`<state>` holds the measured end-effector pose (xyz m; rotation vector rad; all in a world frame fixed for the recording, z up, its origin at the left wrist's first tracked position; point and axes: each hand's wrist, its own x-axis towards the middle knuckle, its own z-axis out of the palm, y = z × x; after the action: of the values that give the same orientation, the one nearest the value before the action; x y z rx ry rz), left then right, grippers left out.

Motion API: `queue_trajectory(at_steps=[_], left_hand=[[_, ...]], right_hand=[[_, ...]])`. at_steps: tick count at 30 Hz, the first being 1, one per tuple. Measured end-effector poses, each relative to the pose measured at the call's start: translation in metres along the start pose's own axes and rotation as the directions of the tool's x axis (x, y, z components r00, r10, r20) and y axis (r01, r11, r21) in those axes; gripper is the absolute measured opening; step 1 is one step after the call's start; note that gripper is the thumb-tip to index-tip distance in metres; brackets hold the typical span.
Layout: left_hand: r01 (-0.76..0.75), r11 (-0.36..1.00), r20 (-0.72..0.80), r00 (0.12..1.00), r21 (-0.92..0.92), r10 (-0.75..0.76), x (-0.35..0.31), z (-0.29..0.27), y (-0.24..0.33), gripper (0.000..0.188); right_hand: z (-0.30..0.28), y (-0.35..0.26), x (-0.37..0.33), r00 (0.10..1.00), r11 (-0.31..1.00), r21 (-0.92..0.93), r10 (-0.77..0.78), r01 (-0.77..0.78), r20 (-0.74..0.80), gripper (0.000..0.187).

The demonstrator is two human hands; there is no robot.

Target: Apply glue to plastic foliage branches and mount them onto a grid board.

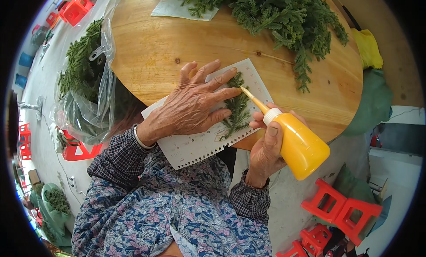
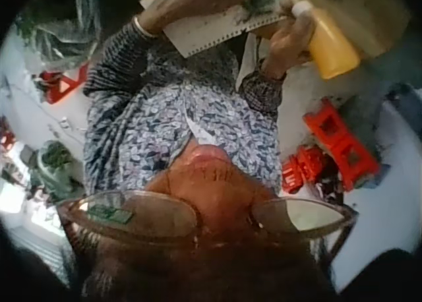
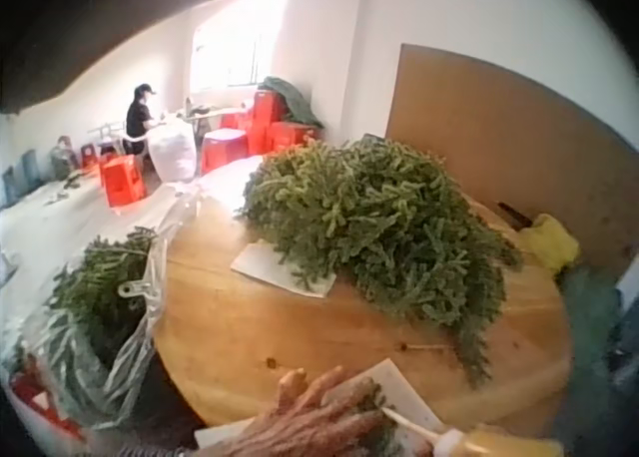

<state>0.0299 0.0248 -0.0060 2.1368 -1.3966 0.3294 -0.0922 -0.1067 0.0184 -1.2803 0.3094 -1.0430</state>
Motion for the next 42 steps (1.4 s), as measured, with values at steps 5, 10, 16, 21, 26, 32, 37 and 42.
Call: queue_trajectory(at_steps=[5,10,16,21,26,32,37,42], left_hand=[[-0.001,1.000,0.013,1.000,0.020,0.001,-0.001,-0.002,0.000,0.032],[-0.007,1.000,0.014,1.000,0.009,0.007,-0.001,-0.001,0.000,0.031],[-0.007,1.000,0.010,1.000,0.004,0.007,-0.001,-0.001,-0.001,0.029],[0.011,1.000,0.058,0.998,0.027,-0.013,0.000,-0.005,0.001,0.030],[0.031,0.998,0.107,0.994,0.050,-0.036,0.000,-0.007,0.003,0.033],[0.030,0.998,0.100,0.994,0.052,-0.035,-0.001,-0.007,0.002,0.033],[0.028,0.998,0.095,0.995,0.055,-0.033,0.000,-0.007,0.003,0.033],[0.026,0.998,0.090,0.995,0.058,-0.031,-0.001,-0.008,0.002,0.034]], right_hand=[[-0.002,0.000,0.000,1.000,1.000,-0.021,0.003,-0.003,0.002,0.039],[-0.005,0.000,-0.001,1.000,0.999,-0.046,0.000,0.000,0.003,0.040],[-0.005,-0.003,-0.004,1.000,0.999,-0.037,0.003,-0.004,-0.011,0.040],[-0.002,-0.007,-0.006,1.000,1.000,-0.016,0.011,-0.011,-0.016,0.041],[0.000,-0.009,-0.008,1.000,1.000,-0.005,0.017,-0.018,-0.021,0.041],[-0.002,-0.012,-0.012,0.999,1.000,-0.024,0.019,-0.020,-0.032,0.042],[-0.001,-0.013,-0.014,1.000,0.999,-0.048,0.007,-0.008,-0.031,0.042],[-0.001,-0.017,-0.016,1.000,0.999,-0.043,0.015,-0.016,-0.026,0.043]])
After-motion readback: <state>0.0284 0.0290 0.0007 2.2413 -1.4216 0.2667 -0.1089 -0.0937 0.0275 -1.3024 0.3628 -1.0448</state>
